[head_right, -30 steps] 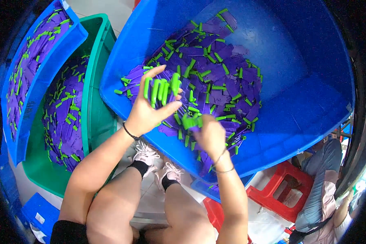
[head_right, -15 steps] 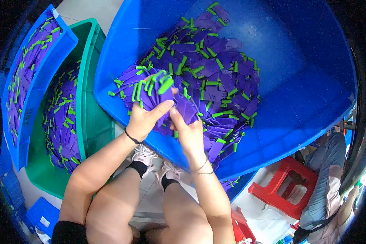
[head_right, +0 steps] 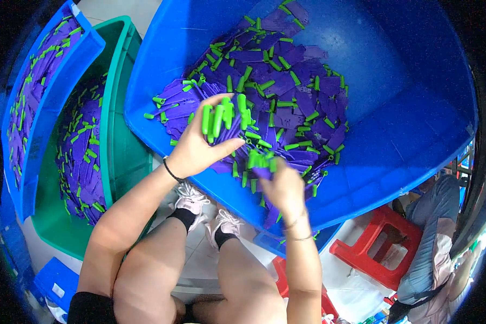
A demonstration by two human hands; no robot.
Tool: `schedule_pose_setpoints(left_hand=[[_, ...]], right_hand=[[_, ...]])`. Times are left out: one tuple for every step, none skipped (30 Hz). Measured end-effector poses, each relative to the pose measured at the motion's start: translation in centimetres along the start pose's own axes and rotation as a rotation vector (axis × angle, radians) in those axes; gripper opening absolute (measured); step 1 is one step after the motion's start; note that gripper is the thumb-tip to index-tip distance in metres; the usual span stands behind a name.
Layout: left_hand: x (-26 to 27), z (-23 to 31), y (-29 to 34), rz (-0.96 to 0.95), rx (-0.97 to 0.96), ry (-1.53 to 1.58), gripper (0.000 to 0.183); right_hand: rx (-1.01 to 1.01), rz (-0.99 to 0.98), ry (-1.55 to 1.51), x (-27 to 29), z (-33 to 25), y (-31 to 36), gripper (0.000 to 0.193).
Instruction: The person sorts and stacks small purple and green plastic components by hand, taking them from a large blue bin and placing them into a green bin.
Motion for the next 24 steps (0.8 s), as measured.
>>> schedule_pose_setpoints(left_hand=[[0.0,-0.1,0.2,-0.004,-0.002,0.000,0.068],[-0.1,-0.7,0.4,0.004,0.045,0.058,0.068],[-0.3,-1.4,0.4,0.011,0.092,0.118,0.068],[-0.6,-2.0,0.3,0.008,0.089,0.120,0.068],[-0.5,-2.9,0.1,0.007,0.161,0.209,0.067],[-0.5,-3.4,0.2,0.006,0.238,0.300,0.066],[-0.4,-3.5,0.0,0.037,0.214,0.286,0.065],[-0.5,-4.1,0.2,0.059,0.265,0.409,0.066],[-0.9,-3.3,0.3,0.048,0.268,0.497,0.068],[-1.3,-2.5,0.7,0.037,0.272,0.584,0.070],[-1.6,-3.1,1.1,0.084,0.185,0.457,0.073],[-1.6,-3.0,1.3,0.130,0.092,0.324,0.077],[-1.4,-2.6,1.7,0.179,-0.043,0.096,0.079],[-1.6,-2.8,2.0,0.161,0.040,0.407,0.079],[-2.1,-2.4,2.1,0.156,0.035,0.436,0.079],[-2.4,-2.0,2.0,0.151,0.030,0.466,0.079],[-2.1,-2.0,2.1,0.149,0.032,0.462,0.079],[-1.7,-2.1,2.1,0.138,0.045,0.359,0.080],[-1.4,-2.0,2.0,0.127,0.057,0.258,0.080],[-1.4,-1.8,1.8,0.099,0.038,0.355,0.079],[-1.3,-1.5,1.8,0.145,-0.053,0.213,0.079],[-1.3,-1.2,1.8,0.190,-0.144,0.070,0.080],[-1.5,-1.6,1.8,0.162,-0.084,0.139,0.080],[-1.6,-1.8,1.9,0.133,-0.023,0.209,0.080]], right_hand=[[-0.033,-0.076,0.093,-1.3,-0.6,0.0,0.031],[-0.063,-0.152,0.188,-2.3,-1.1,-0.2,0.034],[0.019,-0.077,0.211,-3.1,-0.9,-0.3,0.029],[0.017,-0.073,0.214,-2.7,-0.5,-0.3,0.029],[0.073,0.104,0.057,-1.8,-0.8,-0.7,0.025],[0.126,0.277,-0.103,-0.7,-1.0,-0.7,0.022],[0.212,0.552,-0.304,0.6,-1.1,-1.6,0.023],[-0.341,0.442,-0.822,1.7,-1.5,-1.5,0.018],[-0.277,0.551,-1.238,1.7,-1.5,-2.0,0.017],[-0.195,0.652,-1.655,1.6,-1.4,-2.5,0.017],[-0.331,0.631,-1.988,0.5,-1.9,-3.0,0.018],[-0.446,0.544,-2.145,-0.9,-2.4,-3.1,0.019],[-0.485,0.467,-2.222,-1.8,-3.3,-3.1,0.020],[-0.528,0.372,-2.303,-2.8,-4.7,-3.1,0.021],[-0.508,0.276,-2.237,-3.2,-5.3,-2.8,0.021],[-0.490,0.183,-2.167,-3.3,-5.7,-2.5,0.022],[-0.507,0.044,-2.142,-3.0,-6.7,-2.4,0.024],[-0.396,-0.094,-2.195,-3.0,-7.0,-2.2,0.023],[-0.397,-0.027,-1.904,-2.1,-6.9,-2.0,0.020],[-0.393,0.031,-1.612,-1.0,-7.0,-2.0,0.017],[-0.277,0.070,-1.395,-0.8,-6.7,-1.8,0.013],[-0.164,0.105,-1.176,-0.4,-6.3,-1.6,0.009],[-0.092,0.114,-1.234,-0.1,-6.4,-1.4,0.006],[-0.094,0.112,-1.234,0.2,-6.2,-1.2,0.006]])
Point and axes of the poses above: each hand's wrist, its own y-axis away from the middle knuckle, its own x-axis out of the back of the hand, z = x × y, the point moved 3 cm from there along -y, towards the middle knuckle, and after that the axes turned 11 degrees about x, right-handed, at the moved point
